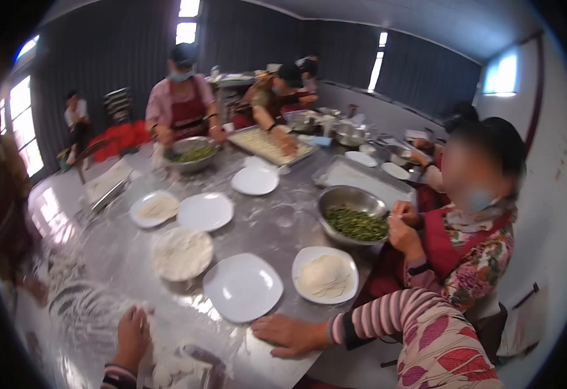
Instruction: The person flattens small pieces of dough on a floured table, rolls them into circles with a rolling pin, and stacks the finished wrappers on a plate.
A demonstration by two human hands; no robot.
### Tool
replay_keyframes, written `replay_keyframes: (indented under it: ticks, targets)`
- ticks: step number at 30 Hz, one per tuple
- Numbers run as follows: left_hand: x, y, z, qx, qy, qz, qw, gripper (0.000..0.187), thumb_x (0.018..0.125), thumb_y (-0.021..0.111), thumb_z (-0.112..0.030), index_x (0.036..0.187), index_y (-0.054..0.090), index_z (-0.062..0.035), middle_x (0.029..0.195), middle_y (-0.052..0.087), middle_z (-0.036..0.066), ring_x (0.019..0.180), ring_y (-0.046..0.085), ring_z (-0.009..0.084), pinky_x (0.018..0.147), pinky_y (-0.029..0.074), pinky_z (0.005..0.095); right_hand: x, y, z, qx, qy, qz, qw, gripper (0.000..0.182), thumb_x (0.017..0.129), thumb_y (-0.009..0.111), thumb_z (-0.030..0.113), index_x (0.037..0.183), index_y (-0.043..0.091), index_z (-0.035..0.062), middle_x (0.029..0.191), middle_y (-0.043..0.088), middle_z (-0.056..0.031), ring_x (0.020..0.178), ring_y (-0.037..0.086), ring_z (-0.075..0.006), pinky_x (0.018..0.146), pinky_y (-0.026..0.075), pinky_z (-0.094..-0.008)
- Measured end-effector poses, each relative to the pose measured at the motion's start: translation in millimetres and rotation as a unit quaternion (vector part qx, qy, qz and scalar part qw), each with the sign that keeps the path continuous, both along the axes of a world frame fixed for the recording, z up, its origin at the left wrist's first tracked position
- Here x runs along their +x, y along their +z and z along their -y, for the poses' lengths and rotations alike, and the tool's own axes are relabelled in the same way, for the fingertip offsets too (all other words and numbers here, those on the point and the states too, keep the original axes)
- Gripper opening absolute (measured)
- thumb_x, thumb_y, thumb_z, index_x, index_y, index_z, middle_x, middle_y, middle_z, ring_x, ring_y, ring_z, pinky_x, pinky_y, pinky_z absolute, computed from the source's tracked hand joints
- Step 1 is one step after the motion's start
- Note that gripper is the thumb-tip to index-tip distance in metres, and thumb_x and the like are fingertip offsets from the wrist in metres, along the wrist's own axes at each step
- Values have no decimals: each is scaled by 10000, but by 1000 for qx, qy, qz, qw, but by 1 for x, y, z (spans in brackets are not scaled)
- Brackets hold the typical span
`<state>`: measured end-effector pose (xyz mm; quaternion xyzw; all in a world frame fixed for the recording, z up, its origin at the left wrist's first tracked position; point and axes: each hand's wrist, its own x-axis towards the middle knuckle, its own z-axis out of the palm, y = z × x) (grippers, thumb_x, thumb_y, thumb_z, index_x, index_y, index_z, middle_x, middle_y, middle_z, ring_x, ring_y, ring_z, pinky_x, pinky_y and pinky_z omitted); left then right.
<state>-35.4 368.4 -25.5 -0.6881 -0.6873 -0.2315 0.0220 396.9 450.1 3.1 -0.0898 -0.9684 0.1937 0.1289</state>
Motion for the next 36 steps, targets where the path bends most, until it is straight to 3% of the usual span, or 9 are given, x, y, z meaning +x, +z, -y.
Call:
replay_keyframes:
  ticks: [4,6,7,8,16,23,31,34,36]
  targets:
    - [-27,5,20,92,129,10,987,449,703,591,26,1147,573,-33,1256,503,266,1110,509,429,950,425,444,-6,2,-1,1,15,-20,1000,587,783,632,253,1241,447,-65,1276,462,-235,1197,430,-388,1024,330,-460]
    - [-39,18,23,93,158,55,981,290,728,600,20,1014,639,-7,981,647,198,925,617,360,838,479,438,-10,6,0,25,14,-8,1000,592,766,651,275,1227,468,-48,1272,473,-221,1180,448,-380,1007,346,-454]
    - [-35,27,22,95,170,152,969,149,769,627,-65,903,669,-15,814,662,172,759,634,355,723,497,440,-12,8,1,44,2,-5,999,593,760,657,284,1223,477,-40,1274,476,-213,1175,454,-376,1001,352,-451]
    - [-22,44,22,45,216,81,972,152,793,637,-218,854,700,-94,770,648,166,753,623,358,694,482,442,-15,10,1,42,21,-8,999,593,760,657,284,1223,477,-40,1274,476,-213,1175,454,-376,1001,352,-451]
    - [16,29,-28,7,20,70,997,385,783,640,-125,1162,578,-105,1185,554,138,1032,551,335,863,470,396,-14,15,2,62,1,21,998,564,782,654,289,1216,494,-33,1275,485,-205,1182,458,-372,1002,368,-445]
    - [19,10,-45,35,42,51,997,101,751,632,-93,841,634,-47,842,598,147,804,591,358,730,489,430,-12,17,1,55,9,-1,998,564,787,667,300,1210,501,-35,1261,503,-197,1173,472,-353,996,377,-430]
    - [14,66,117,69,159,163,971,211,762,655,-79,940,571,-3,883,593,177,812,590,343,720,475,390,-7,12,6,63,5,-25,998,546,813,626,284,1222,480,-46,1274,485,-213,1196,449,-362,1022,347,-437]
    - [8,38,187,108,164,63,978,182,756,647,-96,916,596,-27,857,603,155,789,585,327,720,463,392,-1,9,7,50,3,-11,999,546,819,609,271,1226,468,-65,1292,466,-233,1218,423,-378,1041,324,-445]
    - [5,4,228,32,176,134,975,214,749,631,-105,943,602,-19,883,607,166,824,579,341,742,454,409,1,5,7,52,0,-24,998,539,833,594,271,1236,464,-64,1301,462,-234,1223,420,-374,1048,317,-443]
